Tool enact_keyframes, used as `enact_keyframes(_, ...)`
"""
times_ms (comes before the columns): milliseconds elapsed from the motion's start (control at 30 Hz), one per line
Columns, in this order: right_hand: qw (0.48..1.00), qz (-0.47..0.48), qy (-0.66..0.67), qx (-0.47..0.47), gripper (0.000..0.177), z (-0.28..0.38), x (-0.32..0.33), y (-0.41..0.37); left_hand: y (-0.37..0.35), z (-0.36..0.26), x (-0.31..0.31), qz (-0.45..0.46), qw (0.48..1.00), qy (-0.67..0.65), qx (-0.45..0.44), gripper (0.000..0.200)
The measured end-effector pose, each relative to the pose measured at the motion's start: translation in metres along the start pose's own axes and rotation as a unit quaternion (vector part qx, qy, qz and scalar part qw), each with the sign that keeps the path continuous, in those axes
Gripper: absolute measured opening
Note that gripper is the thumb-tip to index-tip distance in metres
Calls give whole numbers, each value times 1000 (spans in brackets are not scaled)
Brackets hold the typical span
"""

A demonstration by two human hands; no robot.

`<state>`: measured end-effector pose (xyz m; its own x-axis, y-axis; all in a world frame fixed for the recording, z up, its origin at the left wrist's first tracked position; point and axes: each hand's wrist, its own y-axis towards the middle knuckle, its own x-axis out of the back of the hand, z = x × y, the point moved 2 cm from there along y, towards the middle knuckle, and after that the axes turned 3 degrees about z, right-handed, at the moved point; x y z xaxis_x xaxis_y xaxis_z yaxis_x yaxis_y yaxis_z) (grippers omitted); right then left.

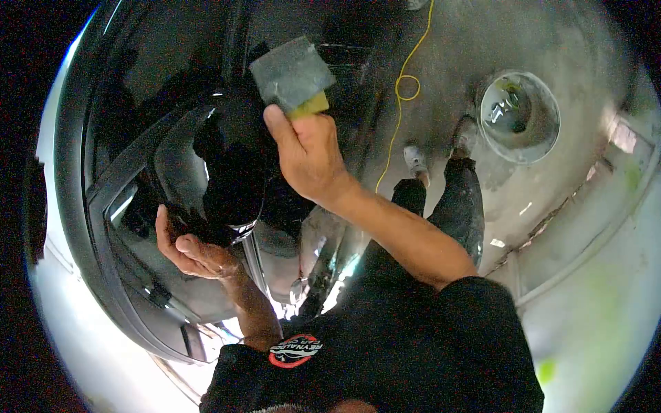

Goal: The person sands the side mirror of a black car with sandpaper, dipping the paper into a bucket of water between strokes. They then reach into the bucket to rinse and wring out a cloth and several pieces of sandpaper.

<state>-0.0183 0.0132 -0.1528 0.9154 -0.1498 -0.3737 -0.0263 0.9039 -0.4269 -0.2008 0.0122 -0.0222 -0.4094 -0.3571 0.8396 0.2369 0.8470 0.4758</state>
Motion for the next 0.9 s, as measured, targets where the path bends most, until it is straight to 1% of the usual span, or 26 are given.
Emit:
enact_keyframes(33,995,-49,13,82,30,-11,-2,-2,0,1,-1,-1,1000,-7,-1,61)
enact_keyframes(67,981,-119,23,153,30,-31,-15,-7,-1,1,-4,-19,1000,-4,5,64)
enact_keyframes(133,946,-212,1,246,31,-48,-38,-9,1,1,-7,-58,998,6,16,69)
enact_keyframes(167,933,-236,-31,271,31,-54,-48,-5,2,1,-8,-59,998,5,9,66)
enact_keyframes(200,918,-259,-63,292,31,-59,-58,-3,1,2,-8,-50,999,-1,15,69)
enact_keyframes(233,915,-258,-9,309,34,-64,-67,2,0,3,-9,-41,999,-8,21,71)
enact_keyframes(267,931,-237,-28,275,33,-71,-65,9,-1,4,-10,-34,999,-15,28,74)
enact_keyframes(333,960,-186,-66,198,32,-71,-41,27,-5,3,-17,-31,999,11,28,75)
enact_keyframes(400,937,-254,-70,228,24,-79,-43,30,-7,4,-23,-36,999,6,33,76)
enact_keyframes(433,890,-343,-59,294,24,-82,-53,30,-8,6,-27,-50,998,-14,38,78)
enact_keyframes(500,882,-371,-28,290,34,-89,-52,32,-8,6,-32,-55,998,-3,22,79)
enact_keyframes(533,925,-312,-4,216,36,-85,-43,32,-9,5,-32,-55,998,6,14,79)
enact_keyframes(567,958,-248,19,143,38,-80,-37,31,-9,4,-31,-42,999,7,5,80)
enact_keyframes(633,967,-199,122,107,45,-88,-37,40,-9,5,-26,-42,999,18,12,79)
enact_keyframes(700,933,-276,128,192,48,-94,-54,25,-8,8,-26,-46,999,18,13,79)
enact_keyframes(800,925,-299,97,212,37,-97,-56,36,-10,12,-26,-36,999,22,8,80)
enact_keyframes(833,963,-225,70,130,27,-91,-39,45,-10,10,-27,-33,999,26,8,80)
enact_keyframes(900,957,-238,78,145,27,-93,-35,47,-12,10,-28,-36,999,23,15,80)
